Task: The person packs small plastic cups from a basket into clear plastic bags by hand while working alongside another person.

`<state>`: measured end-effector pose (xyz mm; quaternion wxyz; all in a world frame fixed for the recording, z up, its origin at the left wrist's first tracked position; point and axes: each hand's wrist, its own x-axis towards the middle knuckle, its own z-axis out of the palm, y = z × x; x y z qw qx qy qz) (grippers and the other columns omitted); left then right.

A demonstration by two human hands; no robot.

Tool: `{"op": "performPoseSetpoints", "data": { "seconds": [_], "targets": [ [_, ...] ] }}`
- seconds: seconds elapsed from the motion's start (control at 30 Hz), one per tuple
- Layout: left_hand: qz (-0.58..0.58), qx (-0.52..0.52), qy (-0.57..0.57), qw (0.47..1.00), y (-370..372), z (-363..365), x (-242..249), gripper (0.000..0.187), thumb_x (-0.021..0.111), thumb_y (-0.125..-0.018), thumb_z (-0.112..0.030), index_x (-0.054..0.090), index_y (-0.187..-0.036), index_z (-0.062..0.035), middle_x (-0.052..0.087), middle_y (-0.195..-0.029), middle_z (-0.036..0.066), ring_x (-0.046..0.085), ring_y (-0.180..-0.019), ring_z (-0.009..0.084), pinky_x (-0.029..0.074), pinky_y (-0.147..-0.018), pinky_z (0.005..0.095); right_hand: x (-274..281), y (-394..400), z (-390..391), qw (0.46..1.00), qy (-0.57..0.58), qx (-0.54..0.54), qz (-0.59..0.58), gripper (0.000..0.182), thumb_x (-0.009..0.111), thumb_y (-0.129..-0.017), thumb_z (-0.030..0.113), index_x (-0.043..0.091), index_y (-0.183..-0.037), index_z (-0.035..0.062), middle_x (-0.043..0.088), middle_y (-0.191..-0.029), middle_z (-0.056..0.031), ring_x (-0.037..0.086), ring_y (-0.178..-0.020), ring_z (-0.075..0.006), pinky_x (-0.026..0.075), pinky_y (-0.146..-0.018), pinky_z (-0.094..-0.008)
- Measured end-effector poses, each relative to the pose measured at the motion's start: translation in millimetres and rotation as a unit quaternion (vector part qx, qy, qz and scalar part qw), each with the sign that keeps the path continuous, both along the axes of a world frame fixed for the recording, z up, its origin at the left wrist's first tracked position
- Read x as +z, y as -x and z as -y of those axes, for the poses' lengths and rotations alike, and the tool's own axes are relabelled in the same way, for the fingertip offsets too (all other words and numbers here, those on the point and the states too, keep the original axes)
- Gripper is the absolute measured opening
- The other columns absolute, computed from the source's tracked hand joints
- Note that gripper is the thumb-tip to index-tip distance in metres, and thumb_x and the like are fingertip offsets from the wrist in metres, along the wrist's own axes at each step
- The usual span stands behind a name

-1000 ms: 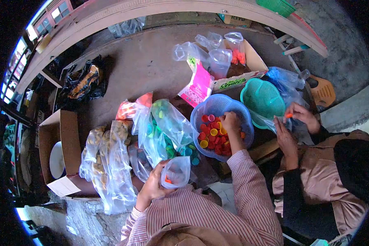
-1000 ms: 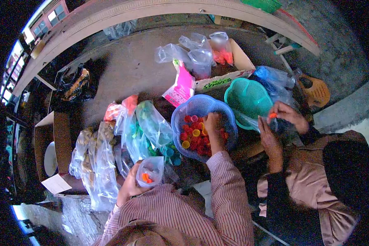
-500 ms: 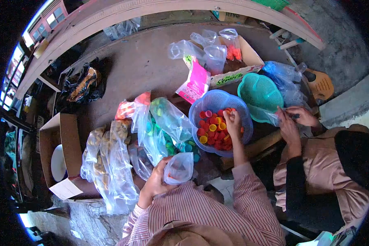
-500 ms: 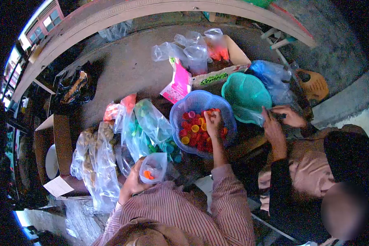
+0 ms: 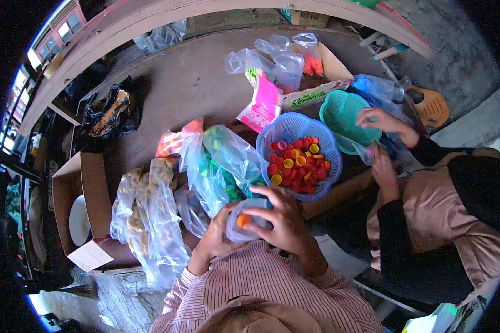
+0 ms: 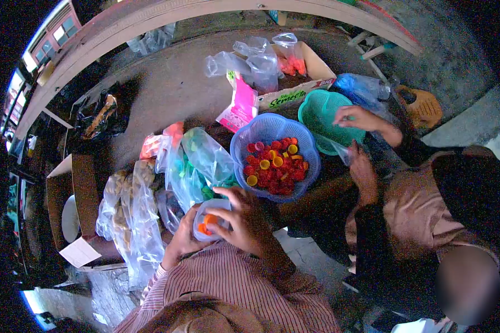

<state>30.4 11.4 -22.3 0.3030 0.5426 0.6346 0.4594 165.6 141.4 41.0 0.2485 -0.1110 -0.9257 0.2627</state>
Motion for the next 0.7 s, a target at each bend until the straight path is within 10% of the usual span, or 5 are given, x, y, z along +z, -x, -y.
{"op": "performPoseSetpoints", "data": {
  "seconds": [0.1,0.23,0.4,0.7],
  "targets": [
    [0.022,-0.006,-0.01,1.0,1.7,1.8,-2.2,0.077,0.076,-0.052,-0.01,0.038,-0.119,-0.0006,0.049,-0.113,0.015,0.05,-0.105,0.0283,0.038,-0.089,0.0343,-9.7,-0.9,-6.3,0.988,0.134,0.061,-0.048,0.023,0.066,-0.072,0.021,0.062,-0.092,0.0102,0.051,-0.11,-0.0097,0.048,-0.102,-0.026,0.037,-0.086,-0.0361],
    [0.037,-0.016,-0.01,0.999,5.6,2.8,-6.9,0.077,0.075,-0.051,-0.01,0.039,-0.118,-0.0001,0.049,-0.112,0.014,0.05,-0.104,0.0279,0.039,-0.088,0.0342,-62.6,-10.0,-55.6,0.945,0.249,-0.196,-0.083,0.011,0.058,-0.077,0.006,0.06,-0.086,0.0027,0.058,-0.083,-0.0101,0.056,-0.081,-0.0208,0.043,-0.073,-0.0307],
    [0.003,-0.003,-0.038,0.999,12.2,8.5,-11.2,0.078,0.076,-0.05,-0.01,0.039,-0.118,0.0,0.05,-0.111,0.016,0.051,-0.102,0.0292,0.04,-0.087,0.0345,-137.5,-59.1,-134.8,0.812,-0.193,-0.509,0.209,0.025,0.061,-0.065,0.011,0.061,-0.09,0.0116,0.055,-0.096,-0.0104,0.048,-0.095,-0.0281,0.037,-0.079,-0.0442],
    [0.043,0.02,0.012,0.999,6.7,8.2,-10.2,0.076,0.075,-0.052,-0.011,0.039,-0.117,0.001,0.051,-0.108,0.016,0.052,-0.101,0.0294,0.04,-0.086,0.0342,-168.9,-65.5,-197.6,0.821,-0.229,-0.433,0.294,0.012,0.055,-0.07,0.016,0.063,-0.076,0.0115,0.058,-0.091,-0.0086,0.048,-0.093,-0.0287,0.033,-0.083,-0.0458]
  ]
}}
